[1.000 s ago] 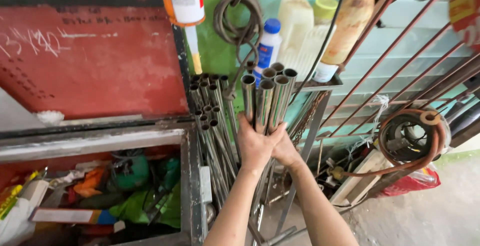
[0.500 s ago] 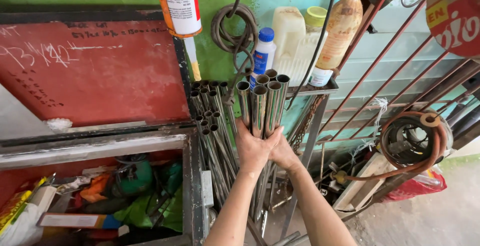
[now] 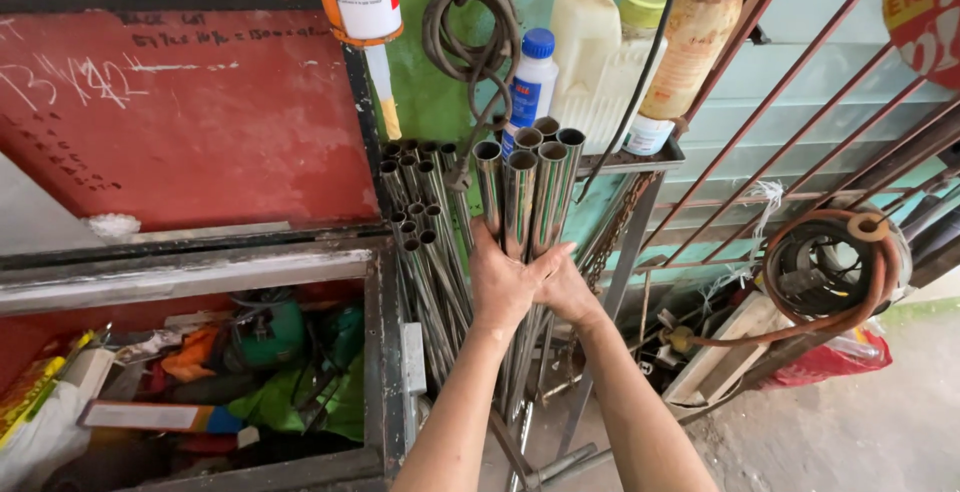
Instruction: Picking up, sorting, and measuring metal pipes in a fabrication shop.
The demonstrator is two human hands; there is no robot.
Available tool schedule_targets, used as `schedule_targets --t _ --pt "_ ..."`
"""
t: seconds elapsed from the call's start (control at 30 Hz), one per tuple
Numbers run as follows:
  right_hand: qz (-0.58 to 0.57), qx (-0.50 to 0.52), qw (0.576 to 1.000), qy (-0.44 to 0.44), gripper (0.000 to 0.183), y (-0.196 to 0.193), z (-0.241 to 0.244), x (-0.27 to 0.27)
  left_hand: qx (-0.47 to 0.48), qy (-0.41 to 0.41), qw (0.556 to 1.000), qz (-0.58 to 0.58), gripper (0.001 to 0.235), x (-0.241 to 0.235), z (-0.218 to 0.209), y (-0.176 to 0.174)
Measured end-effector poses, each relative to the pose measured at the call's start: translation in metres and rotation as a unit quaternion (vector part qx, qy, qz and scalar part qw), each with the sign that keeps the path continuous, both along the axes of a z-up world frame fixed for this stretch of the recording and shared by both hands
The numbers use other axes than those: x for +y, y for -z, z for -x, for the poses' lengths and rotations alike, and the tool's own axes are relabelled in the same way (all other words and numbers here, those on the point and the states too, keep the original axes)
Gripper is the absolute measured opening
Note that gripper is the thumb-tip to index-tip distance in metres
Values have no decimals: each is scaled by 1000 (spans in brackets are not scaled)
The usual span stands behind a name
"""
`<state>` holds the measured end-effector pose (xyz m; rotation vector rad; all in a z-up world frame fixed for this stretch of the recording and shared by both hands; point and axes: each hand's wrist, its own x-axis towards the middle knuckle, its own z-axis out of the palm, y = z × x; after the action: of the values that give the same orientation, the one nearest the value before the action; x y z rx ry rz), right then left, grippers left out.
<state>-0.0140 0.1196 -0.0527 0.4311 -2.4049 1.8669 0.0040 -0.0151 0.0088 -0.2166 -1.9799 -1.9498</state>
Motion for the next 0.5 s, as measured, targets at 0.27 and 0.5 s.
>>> schedule_targets --t 0.27,0.5 --pt "14 2 1000 -7 66 1 -1 1 41 -19 999 19 83 -2 1 10" --pt "63 -34 997 -22 35 17 4 10 -25 44 998 30 67 -21 3 25"
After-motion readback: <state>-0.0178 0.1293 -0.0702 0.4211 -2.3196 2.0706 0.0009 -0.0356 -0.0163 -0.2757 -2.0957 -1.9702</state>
